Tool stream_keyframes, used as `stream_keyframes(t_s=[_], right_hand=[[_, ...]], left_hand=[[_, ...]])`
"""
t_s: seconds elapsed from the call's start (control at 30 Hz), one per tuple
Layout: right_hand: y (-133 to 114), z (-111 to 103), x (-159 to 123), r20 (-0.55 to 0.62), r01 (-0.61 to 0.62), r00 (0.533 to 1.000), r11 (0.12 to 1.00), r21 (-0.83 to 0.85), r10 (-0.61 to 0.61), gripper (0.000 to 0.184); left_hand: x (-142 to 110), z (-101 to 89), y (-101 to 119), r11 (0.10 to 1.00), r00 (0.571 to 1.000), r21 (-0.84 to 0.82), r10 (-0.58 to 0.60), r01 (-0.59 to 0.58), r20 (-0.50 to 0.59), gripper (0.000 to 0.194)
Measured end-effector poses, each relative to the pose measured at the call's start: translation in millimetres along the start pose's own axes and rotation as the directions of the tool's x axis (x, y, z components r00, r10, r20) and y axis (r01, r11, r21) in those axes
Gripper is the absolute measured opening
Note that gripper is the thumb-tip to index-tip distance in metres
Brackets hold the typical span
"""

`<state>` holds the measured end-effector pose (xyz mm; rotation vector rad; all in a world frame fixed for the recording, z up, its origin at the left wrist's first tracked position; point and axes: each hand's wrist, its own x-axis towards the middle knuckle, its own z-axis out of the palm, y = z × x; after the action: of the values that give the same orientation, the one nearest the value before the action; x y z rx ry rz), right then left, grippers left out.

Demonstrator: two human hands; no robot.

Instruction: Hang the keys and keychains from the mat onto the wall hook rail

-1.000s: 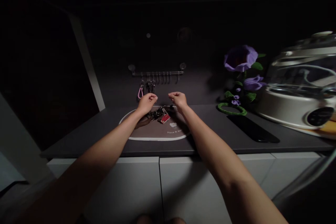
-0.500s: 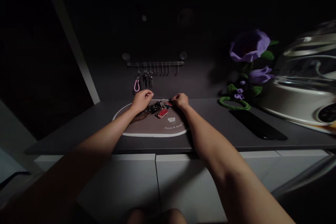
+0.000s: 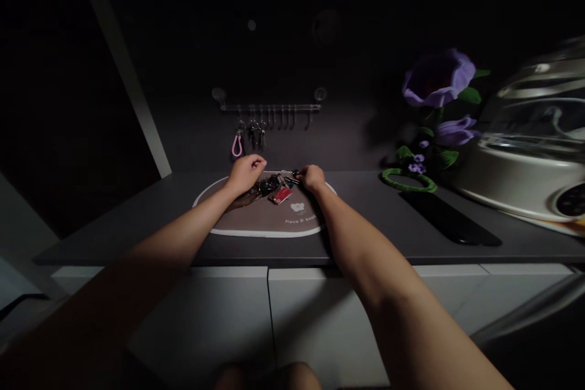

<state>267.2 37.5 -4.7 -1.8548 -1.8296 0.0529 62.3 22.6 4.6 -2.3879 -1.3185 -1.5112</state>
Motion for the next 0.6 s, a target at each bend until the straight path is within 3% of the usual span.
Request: stream_keyframes(t_s=[0.33,0.6], right_hand=[[3.8,4.6,3.7,-0.029,0.000,1.000,0.996,0.088,0.002,0.019],[1.3,5.4,5.0,0.005,0.015,1.000,0.999,0.050,-0.015,0.022]], left_hand=[[-0.9,0.1,1.9,1.000,1.000,-0.018,-0.022,0.022,0.013,0.017],[-1.2,-0.3,3.2,1.000,1.000,-0.002,-0.007,0.007,0.022,0.018]])
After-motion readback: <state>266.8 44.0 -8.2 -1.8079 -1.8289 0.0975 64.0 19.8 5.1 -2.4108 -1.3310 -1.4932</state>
